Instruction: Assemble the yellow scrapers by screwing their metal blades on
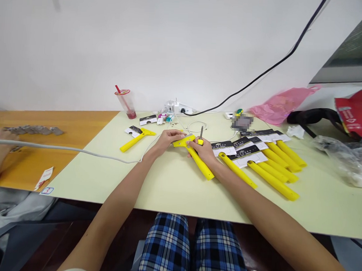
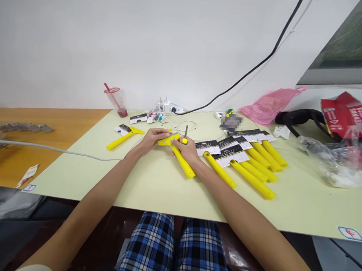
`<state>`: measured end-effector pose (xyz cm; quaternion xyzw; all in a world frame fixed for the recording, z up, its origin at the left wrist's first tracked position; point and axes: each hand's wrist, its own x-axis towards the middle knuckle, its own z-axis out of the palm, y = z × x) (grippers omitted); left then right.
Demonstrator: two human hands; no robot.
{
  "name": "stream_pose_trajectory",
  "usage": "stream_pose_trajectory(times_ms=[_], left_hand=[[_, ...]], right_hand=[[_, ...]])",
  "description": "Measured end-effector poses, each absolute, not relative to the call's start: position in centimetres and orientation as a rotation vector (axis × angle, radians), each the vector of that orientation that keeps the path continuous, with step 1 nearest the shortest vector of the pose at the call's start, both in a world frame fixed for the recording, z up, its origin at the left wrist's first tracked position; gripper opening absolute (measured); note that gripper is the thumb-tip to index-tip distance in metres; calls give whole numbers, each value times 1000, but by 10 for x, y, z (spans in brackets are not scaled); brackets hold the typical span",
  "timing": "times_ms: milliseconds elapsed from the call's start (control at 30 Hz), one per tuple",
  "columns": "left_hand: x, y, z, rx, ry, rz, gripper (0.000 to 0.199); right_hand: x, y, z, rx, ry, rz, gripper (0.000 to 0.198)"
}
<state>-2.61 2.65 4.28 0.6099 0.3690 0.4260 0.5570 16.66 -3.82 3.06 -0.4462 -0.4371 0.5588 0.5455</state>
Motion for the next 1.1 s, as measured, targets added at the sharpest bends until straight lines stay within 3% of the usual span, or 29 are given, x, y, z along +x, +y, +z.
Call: stream_pose_trajectory(times_ms=[367, 633, 767, 933, 1100], left_hand=[[-18, 31, 33, 1461, 892, 1119, 37], [-16, 49, 28, 745, 885, 1228, 18], [-23, 53, 30, 548, 826, 1191, 18], [-23, 54, 29, 683, 839, 1231, 12], [-16, 47, 31, 798, 801, 1286, 21]], right_hand=[[168, -38, 31, -1112, -988, 1279, 55], [171, -36, 32, -1135, -911, 1206, 62], [171, -36, 32, -1137, -896, 1205, 63], [170, -38, 34, -1174, -895, 1197, 59], [171, -38, 33, -1136, -887, 1185, 60]])
